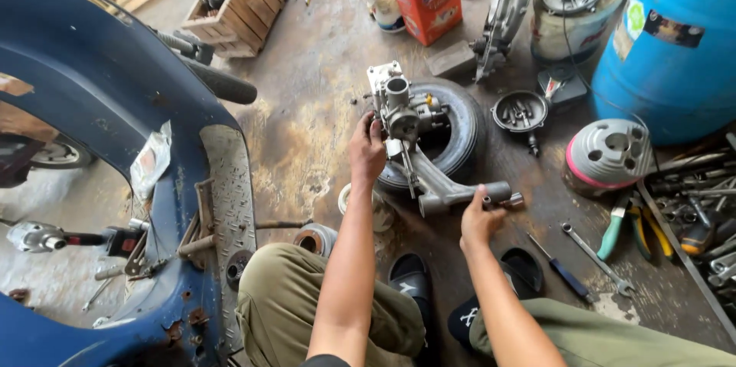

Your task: The person sits on the floor and uses a socket wrench to tighten bolts on a disassembled engine block resting on a tire. They manipulate the engine casing and use the tool to secure components.

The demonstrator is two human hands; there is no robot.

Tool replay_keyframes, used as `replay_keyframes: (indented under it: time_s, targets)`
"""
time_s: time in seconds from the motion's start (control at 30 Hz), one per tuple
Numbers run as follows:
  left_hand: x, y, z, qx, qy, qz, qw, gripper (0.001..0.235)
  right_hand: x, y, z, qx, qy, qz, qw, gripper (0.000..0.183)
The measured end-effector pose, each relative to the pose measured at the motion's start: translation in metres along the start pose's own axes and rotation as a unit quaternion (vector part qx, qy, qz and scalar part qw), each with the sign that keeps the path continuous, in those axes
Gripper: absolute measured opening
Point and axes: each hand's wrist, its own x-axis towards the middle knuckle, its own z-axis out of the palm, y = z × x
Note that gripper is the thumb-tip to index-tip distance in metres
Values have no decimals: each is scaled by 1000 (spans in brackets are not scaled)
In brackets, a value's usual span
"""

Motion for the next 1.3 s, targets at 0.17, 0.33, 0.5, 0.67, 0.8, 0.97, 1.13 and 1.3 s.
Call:
replay_keyframes:
  time_s: [0.17, 0.33, 0.5, 0.67, 0.8, 0.97, 1.13, 1.3]
  targets:
    - [3, -7, 0, -8, -27, -27, 999, 38, -59, -32, -23, 77, 38, -253, 964, 43]
    - [-7, 18, 1, 61, -70, -98, 991, 56, -147, -87, -80, 51, -91, -405, 908, 37]
    - [-25, -31, -2, -114, -93, -274, 950, 71, -148, -86, -73, 17, -117, -506, 854, 38]
    - [-43, -54, 8, -163, -113, -363, 911, 66, -145, -81, -54, -5, -118, -553, 825, 36]
    - [-47, -26, 19, -224, -154, -429, 861, 66, -151, -86, -59, -52, -176, -532, 826, 42]
    - [-43, -34, 32, -301, -160, -449, 826, 73, -149, -96, -56, -69, -147, -558, 814, 42]
    - [-43, -50, 43, -413, -148, -448, 779, 59, -153, -111, -60, -153, -112, -626, 757, 41]
    - [-49, -40, 42, -369, -125, -412, 824, 54, -161, -128, -67, -138, -174, -581, 783, 37]
